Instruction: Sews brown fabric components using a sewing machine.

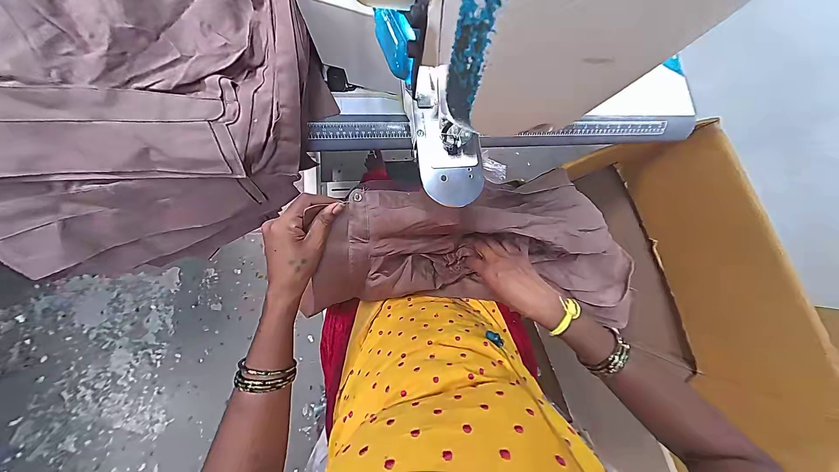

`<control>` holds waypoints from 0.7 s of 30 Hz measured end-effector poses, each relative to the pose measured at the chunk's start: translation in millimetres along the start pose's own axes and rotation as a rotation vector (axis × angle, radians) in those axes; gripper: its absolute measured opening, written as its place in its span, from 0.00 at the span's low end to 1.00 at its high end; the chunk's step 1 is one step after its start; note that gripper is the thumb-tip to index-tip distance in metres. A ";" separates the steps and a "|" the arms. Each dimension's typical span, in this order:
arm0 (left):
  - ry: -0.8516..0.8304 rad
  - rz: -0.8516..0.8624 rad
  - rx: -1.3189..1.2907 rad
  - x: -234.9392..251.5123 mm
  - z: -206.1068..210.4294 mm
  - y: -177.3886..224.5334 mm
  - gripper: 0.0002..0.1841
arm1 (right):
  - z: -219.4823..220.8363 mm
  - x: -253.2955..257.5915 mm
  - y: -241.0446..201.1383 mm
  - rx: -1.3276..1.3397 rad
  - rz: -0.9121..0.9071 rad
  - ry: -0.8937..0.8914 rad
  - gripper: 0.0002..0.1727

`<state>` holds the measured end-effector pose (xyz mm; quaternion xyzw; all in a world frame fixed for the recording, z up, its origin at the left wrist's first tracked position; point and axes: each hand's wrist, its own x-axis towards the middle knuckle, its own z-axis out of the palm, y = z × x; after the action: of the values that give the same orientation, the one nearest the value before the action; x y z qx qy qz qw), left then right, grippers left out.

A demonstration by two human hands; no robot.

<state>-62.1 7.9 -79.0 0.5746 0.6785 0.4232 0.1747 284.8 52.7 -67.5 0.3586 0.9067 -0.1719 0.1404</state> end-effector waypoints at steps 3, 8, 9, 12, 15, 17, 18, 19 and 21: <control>0.009 -0.007 -0.031 -5.4 1.9 -4.3 0.13 | -3.4 -0.3 -8.2 0.029 0.062 -0.061 0.17; 0.031 -0.018 -0.106 -13.1 4.1 -12.4 0.11 | 16.2 12.2 -29.9 0.004 0.183 0.149 0.16; 0.033 -0.012 -0.125 -15.2 4.3 -14.0 0.11 | 19.3 15.9 -35.1 -0.019 0.188 0.150 0.16; 0.017 -0.037 -0.176 -22.0 2.0 -15.4 0.12 | 16.3 27.4 -52.7 -0.025 0.188 0.027 0.14; -0.004 -0.055 -0.210 -25.5 2.2 -17.6 0.13 | 12.5 44.0 -60.9 -0.042 0.162 -0.131 0.14; -0.023 -0.065 -0.196 -29.4 5.9 -17.5 0.13 | 14.8 55.1 -62.2 -0.075 0.090 -0.160 0.14; -0.040 -0.072 -0.178 -30.4 6.7 -16.7 0.14 | 10.4 62.9 -65.0 -0.074 0.072 -0.225 0.15; -0.065 -0.082 -0.153 -31.9 7.5 -16.9 0.14 | 6.9 70.4 -67.5 -0.087 0.047 -0.274 0.15; -0.110 -0.086 -0.104 -34.9 10.0 -18.1 0.16 | 0.6 81.4 -70.7 -0.077 0.022 -0.361 0.17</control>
<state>-56.5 -20.5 -107.6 0.5574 0.6689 0.4178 0.2595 178.2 53.1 -83.9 0.3262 0.8687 -0.1969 0.3166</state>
